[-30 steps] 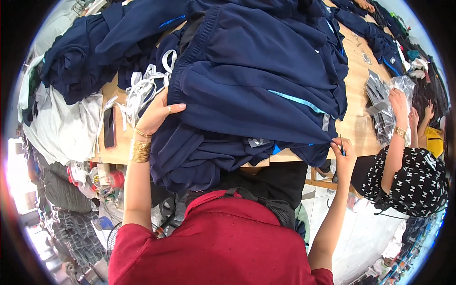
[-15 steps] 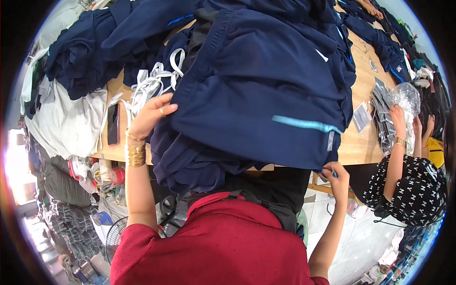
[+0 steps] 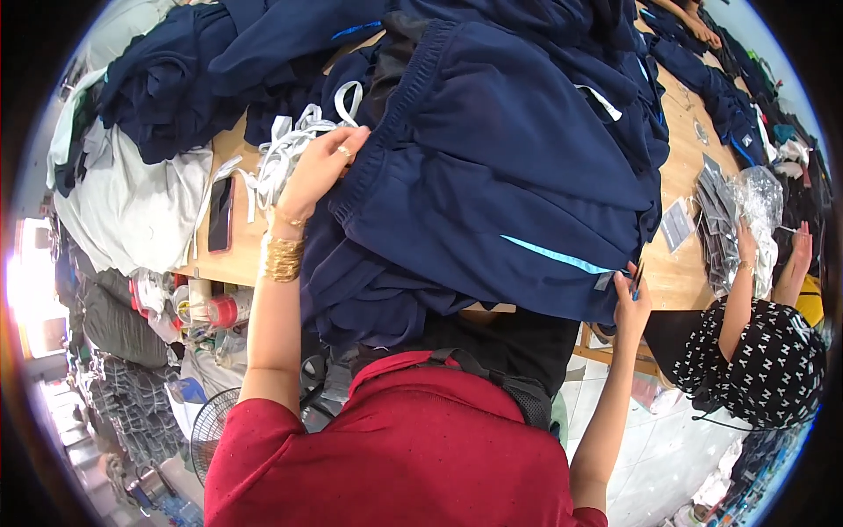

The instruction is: Trimming loose threads from athletic shorts using thread snips.

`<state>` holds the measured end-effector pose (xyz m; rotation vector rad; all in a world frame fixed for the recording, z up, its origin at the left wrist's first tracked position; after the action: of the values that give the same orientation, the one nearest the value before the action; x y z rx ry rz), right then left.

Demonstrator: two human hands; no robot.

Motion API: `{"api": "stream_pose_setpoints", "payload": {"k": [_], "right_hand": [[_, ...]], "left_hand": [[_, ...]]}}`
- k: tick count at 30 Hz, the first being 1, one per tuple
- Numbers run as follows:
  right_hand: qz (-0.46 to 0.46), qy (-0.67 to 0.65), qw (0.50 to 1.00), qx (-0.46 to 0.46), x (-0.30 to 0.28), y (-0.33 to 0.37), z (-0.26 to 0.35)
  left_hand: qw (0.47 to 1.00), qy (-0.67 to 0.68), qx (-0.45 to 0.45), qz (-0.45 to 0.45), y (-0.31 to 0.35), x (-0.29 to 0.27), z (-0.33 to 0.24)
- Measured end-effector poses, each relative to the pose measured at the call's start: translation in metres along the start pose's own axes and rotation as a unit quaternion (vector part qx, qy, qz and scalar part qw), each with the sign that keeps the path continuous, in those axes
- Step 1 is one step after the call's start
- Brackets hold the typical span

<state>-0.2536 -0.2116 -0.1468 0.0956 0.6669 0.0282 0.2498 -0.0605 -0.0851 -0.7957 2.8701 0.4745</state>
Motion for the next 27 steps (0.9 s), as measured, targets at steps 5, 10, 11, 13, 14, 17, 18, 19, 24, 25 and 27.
{"api": "stream_pose_setpoints", "payload": {"k": [5, 10, 11, 13, 14, 17, 18, 19, 24, 25, 27], "right_hand": [[-0.002, 0.014, 1.0, -0.021, 0.007, -0.008, 0.006], [-0.046, 0.004, 0.993, -0.112, -0.002, 0.001, 0.026], [-0.048, 0.01, 0.986, -0.161, 0.001, 0.007, 0.041], [-0.044, 0.063, 0.979, -0.187, 0.007, 0.009, 0.044], [-0.039, 0.115, 0.969, -0.213, 0.012, 0.011, 0.048], [-0.057, 0.112, 0.975, -0.183, 0.0, 0.003, 0.04], [-0.06, 0.074, 0.979, -0.181, -0.008, 0.001, 0.038], [-0.059, 0.05, 0.979, -0.187, -0.015, 0.002, 0.044], [-0.036, 0.103, 0.976, -0.189, -0.06, 0.015, 0.031], [-0.013, 0.114, 0.982, -0.147, -0.061, 0.019, 0.023], [0.017, 0.133, 0.979, -0.151, -0.054, 0.029, 0.023]], "left_hand": [[0.974, -0.185, 0.128, 0.038, 0.0, 0.021, -0.028], [0.988, 0.12, 0.045, 0.086, 0.007, 0.026, -0.02], [0.987, 0.136, 0.028, 0.078, 0.007, 0.024, -0.016], [0.985, 0.153, 0.012, 0.074, 0.007, 0.023, -0.011], [0.985, 0.157, 0.008, 0.069, 0.007, 0.021, -0.008], [0.98, 0.19, 0.0, 0.059, 0.019, 0.022, -0.019], [0.975, 0.218, -0.005, 0.053, 0.024, 0.022, -0.023], [0.975, 0.217, -0.005, 0.05, 0.023, 0.015, -0.018], [0.937, 0.317, -0.061, 0.134, 0.033, 0.007, 0.015], [0.946, 0.277, -0.084, 0.148, 0.04, 0.011, 0.017], [0.964, 0.202, -0.087, 0.152, 0.042, 0.018, 0.025]]}}
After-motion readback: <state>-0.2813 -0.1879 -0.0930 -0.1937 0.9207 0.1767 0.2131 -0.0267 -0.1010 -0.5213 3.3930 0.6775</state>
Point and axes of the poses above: each hand's wrist, its own y-axis away from the middle knuckle, its own x-axis out of the palm, z = x × y, the point moved 8 cm from there along -y, towards the middle knuckle, and after that the axes turned 9 degrees about y, right-handed, at the moved point
